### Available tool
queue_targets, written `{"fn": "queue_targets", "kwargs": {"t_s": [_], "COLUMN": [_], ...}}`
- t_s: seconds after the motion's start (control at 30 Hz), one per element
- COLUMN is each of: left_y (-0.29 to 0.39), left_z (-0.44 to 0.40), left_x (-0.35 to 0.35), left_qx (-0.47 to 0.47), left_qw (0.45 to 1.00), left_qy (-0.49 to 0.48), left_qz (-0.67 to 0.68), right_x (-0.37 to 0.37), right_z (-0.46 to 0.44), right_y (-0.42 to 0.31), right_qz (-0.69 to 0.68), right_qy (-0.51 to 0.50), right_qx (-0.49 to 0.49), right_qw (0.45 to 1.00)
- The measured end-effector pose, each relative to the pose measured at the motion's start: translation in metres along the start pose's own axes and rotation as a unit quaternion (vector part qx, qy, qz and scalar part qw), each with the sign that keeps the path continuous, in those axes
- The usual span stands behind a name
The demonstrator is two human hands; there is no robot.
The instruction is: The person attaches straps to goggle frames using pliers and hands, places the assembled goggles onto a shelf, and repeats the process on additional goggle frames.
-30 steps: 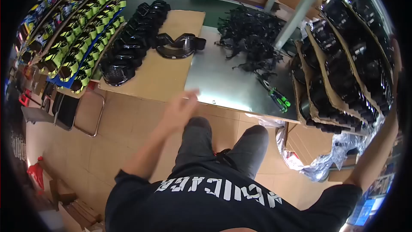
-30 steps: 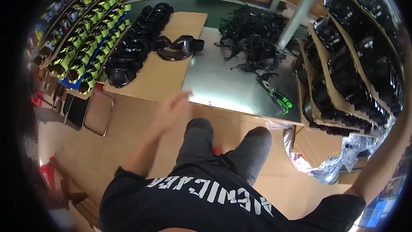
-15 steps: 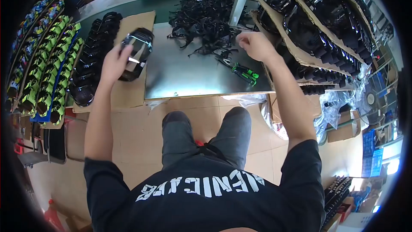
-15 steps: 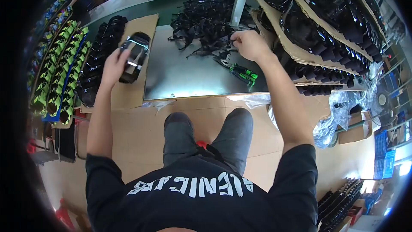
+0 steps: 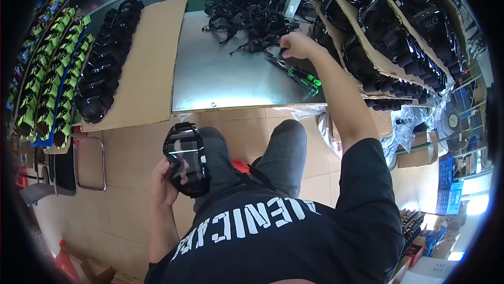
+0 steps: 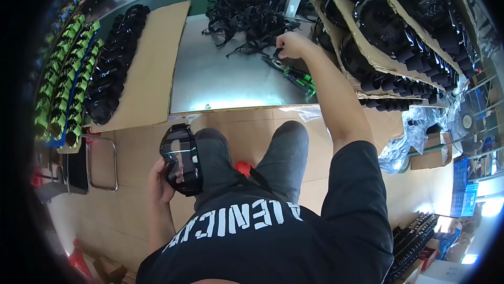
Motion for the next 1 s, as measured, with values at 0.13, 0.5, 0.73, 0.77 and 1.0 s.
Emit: {"fn": "queue_targets", "kwargs": {"t_s": [0.13, 0.5, 0.73, 0.77, 1.0], "left_y": [-0.015, -0.089, -0.091, -0.092, -0.089], "left_z": [-0.004, -0.032, -0.042, -0.043, -0.047], "left_x": [-0.018, -0.015, -0.010, -0.008, 0.014], "left_qx": [-0.024, -0.103, -0.107, -0.109, -0.117], "left_qw": [0.998, 0.902, 0.835, 0.835, 0.801], "left_qy": [0.037, 0.096, 0.023, 0.019, -0.014], "left_qz": [-0.053, -0.407, -0.539, -0.539, -0.587], "right_x": [0.005, 0.129, 0.208, 0.207, 0.201], "right_z": [0.005, 0.162, 0.185, 0.184, 0.171], "right_y": [0.030, -0.188, -0.223, -0.223, -0.224], "right_qz": [-0.219, -0.624, -0.725, -0.726, -0.454], "right_qy": [0.124, -0.224, -0.265, -0.263, -0.297], "right_qx": [-0.005, 0.065, 0.110, 0.113, 0.089], "right_qw": [0.968, 0.746, 0.626, 0.626, 0.835]}}
Point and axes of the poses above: each hand's wrist, its own z-axis away from the middle knuckle, its own x-axis out of the palm, y = z × x, the point moved 2 cm from there along -z, towards the middle knuckle, and after that the axes turned 3 degrees about -y, right-handed, at the moved point
